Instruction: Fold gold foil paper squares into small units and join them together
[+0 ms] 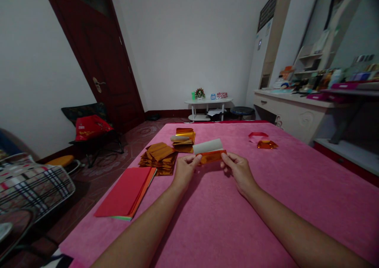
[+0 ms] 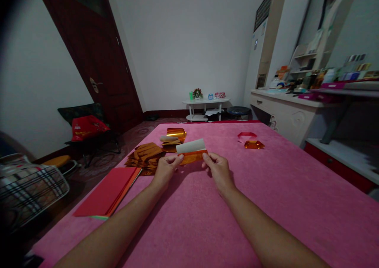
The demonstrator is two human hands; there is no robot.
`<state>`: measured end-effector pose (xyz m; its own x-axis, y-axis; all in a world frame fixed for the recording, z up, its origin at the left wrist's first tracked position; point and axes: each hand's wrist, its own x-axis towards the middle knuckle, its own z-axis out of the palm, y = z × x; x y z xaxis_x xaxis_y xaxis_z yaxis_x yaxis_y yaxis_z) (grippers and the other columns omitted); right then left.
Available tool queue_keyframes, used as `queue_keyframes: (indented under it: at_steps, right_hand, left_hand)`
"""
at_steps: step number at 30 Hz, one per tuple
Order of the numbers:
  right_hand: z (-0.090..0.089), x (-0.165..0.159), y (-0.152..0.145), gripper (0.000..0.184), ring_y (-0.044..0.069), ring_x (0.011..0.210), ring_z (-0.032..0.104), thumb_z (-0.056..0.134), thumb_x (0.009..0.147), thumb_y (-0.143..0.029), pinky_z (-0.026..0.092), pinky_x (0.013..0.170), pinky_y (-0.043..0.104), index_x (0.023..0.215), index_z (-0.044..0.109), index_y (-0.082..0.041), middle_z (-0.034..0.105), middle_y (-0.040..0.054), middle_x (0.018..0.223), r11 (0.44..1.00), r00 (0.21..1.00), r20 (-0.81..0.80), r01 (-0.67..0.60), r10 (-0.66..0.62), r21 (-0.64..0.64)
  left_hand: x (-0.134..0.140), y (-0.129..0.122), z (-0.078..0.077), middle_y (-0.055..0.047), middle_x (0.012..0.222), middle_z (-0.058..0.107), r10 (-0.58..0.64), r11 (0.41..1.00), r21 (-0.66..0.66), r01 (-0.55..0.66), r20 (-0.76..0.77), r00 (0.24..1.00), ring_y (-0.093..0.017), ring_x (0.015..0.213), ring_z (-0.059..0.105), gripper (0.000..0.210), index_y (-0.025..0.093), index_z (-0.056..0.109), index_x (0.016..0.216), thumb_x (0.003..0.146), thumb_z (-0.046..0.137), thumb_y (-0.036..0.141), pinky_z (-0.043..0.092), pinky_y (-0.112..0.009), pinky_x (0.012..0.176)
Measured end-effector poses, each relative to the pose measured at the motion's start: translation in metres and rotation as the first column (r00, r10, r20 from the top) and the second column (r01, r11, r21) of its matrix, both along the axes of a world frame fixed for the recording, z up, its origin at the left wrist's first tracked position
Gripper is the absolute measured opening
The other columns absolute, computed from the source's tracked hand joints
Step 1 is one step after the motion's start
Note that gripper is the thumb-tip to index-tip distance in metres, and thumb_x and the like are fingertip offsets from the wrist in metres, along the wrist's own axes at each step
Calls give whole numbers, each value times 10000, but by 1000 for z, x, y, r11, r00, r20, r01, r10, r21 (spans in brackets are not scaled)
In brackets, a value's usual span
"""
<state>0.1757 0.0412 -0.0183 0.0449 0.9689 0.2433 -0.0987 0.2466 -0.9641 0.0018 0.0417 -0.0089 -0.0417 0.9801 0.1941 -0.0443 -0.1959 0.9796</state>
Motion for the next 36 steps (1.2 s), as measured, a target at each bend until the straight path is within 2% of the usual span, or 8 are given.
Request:
queue_keyframes:
  at_steps: [4, 7, 10, 15, 21, 27, 31, 36]
  right_hand:
    - [-1, 0, 0, 282, 71, 442, 404, 639, 739, -449, 254, 400, 207, 709, 648, -168, 565, -7, 591, 999, 998, -46, 34, -34, -7]
    - [0, 1, 0, 228, 68, 490, 418, 669, 715, -401, 259, 420, 213, 717, 693, -174, 632, 17, 748, 995, 995, -34, 94, -93, 38]
    - [1, 0, 0, 180, 80, 534, 454, 687, 685, -356, 288, 449, 225, 706, 718, -180, 670, 31, 883, 990, 988, -71, 137, -135, 22]
    - [2, -3, -1, 167, 109, 546, 489, 729, 617, -333, 328, 498, 239, 650, 708, -171, 647, 8, 652, 984, 975, -141, 164, -173, -72]
    - [-1, -2, 3, 189, 116, 513, 488, 772, 540, -322, 341, 512, 255, 581, 669, -170, 615, -6, 550, 973, 959, -181, 196, -217, -124]
    - [-7, 1, 6, 183, 126, 539, 508, 767, 543, -314, 352, 548, 267, 573, 638, -188, 616, -20, 565, 971, 959, -176, 204, -224, -123]
    - [-9, 1, 7, 191, 135, 558, 517, 754, 563, -340, 348, 556, 272, 585, 634, -194, 636, -13, 605, 973, 961, -171, 198, -217, -119]
    - [-9, 0, 7, 188, 115, 525, 473, 757, 549, -323, 317, 531, 260, 555, 624, -190, 595, -29, 550, 973, 956, -198, 196, -217, -122]
  left_hand:
    - [1, -1, 0, -36, 556, 607, -5, 1000, 24, 5, -15, 1000, -85, 462, 481, 400, 89, 659, 615, 710, 639, 477, 358, -190, 444]
    - [2, -3, 2, 22, 439, 490, 7, 1000, 20, -6, -15, 1000, -52, 403, 388, 401, 110, 580, 504, 674, 672, 461, 283, -172, 408]
    - [4, -6, 5, 41, 410, 429, 4, 1000, -2, -4, 3, 1000, -51, 394, 381, 420, 122, 523, 448, 638, 696, 454, 275, -169, 399]
    - [6, -6, 4, 29, 453, 496, 15, 998, -57, -11, 71, 997, -62, 403, 422, 332, 111, 600, 516, 592, 737, 404, 334, -182, 419]
    - [6, -4, 0, 14, 489, 563, 13, 995, -97, 1, 146, 989, -60, 416, 432, 261, 101, 694, 645, 548, 775, 329, 346, -188, 446]
    - [5, -5, 2, 40, 436, 484, 40, 998, -52, -35, 95, 995, -39, 417, 365, 253, 99, 677, 591, 567, 771, 332, 273, -171, 436]
    - [4, -6, 3, 50, 405, 417, 77, 997, -32, -76, 53, 996, -32, 408, 313, 344, 99, 613, 496, 606, 740, 399, 228, -173, 423]
    - [4, -5, 2, 58, 412, 402, 98, 992, -78, -95, 41, 994, -40, 397, 315, 345, 102, 642, 556, 590, 741, 432, 270, -172, 402]
